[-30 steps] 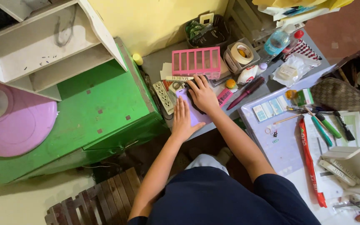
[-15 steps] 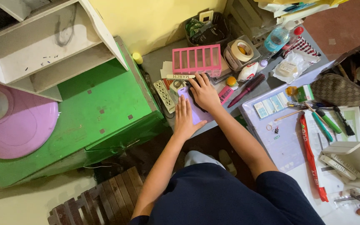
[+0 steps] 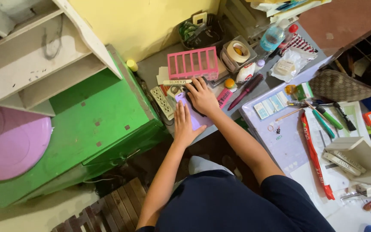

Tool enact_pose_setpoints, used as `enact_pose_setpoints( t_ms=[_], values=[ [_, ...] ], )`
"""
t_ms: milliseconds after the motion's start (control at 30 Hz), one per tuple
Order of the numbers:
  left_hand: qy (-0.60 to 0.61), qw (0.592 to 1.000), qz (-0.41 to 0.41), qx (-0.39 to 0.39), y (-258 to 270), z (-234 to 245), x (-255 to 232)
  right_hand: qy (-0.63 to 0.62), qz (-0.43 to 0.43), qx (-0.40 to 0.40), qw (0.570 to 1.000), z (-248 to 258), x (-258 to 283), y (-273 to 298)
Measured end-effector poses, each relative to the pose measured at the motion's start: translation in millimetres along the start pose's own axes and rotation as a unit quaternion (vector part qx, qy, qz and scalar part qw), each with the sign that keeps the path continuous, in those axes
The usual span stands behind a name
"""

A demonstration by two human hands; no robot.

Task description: The person wipes a purple plastic container with a black cloth on a cluttered desk. They briefly move items on the desk, then continue wiping the same container repeatedly before placing it back down.

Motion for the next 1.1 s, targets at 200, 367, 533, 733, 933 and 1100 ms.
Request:
enact_pose_setpoints(
  t_ms=[200, 367, 533, 733, 933, 1100],
  values=[
    [0.016, 1.000, 0.007, -0.008, 0.9, -0.2, 1.1, -0.001, 0.009, -0.002, 1.000, 7.2, 3.2, -2.0],
    [0.021, 0.999, 0.020, 0.017, -0.9, 7.8, -2.6, -0.005, -0.004, 0.022, 1.000, -1.2, -3.3, -0.1],
    [0.005, 0.998, 0.042, 0.036, -0.2, 13.5, -3.8, -0.016, 0.008, 0.024, 1.000, -6.2, -4.6, 1.4],
    [-0.042, 0.998, 0.048, 0.023, -1.3, 8.1, -7.1, -0.037, -0.006, 0.101, 0.994, 1.8, -2.6, 6.3],
    [-0.086, 0.992, 0.095, -0.001, 1.2, -8.4, -1.8, -0.038, 0.103, 0.078, 0.991, 6.3, 1.1, 30.0],
    [-0.124, 0.982, 0.137, -0.028, 0.4, -16.7, -3.5, -0.108, 0.149, 0.106, 0.977, 14.5, -0.4, 60.8]
  ],
)
Point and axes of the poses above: each hand's wrist, its own y-axis away from the middle knuckle, its own z-axis out of the back of the hand, x = y × z, the point moved 4 cm from there along -y, towards the middle knuckle, and after that the axes turned 12 degrees about -y, right-handed, at the moved point
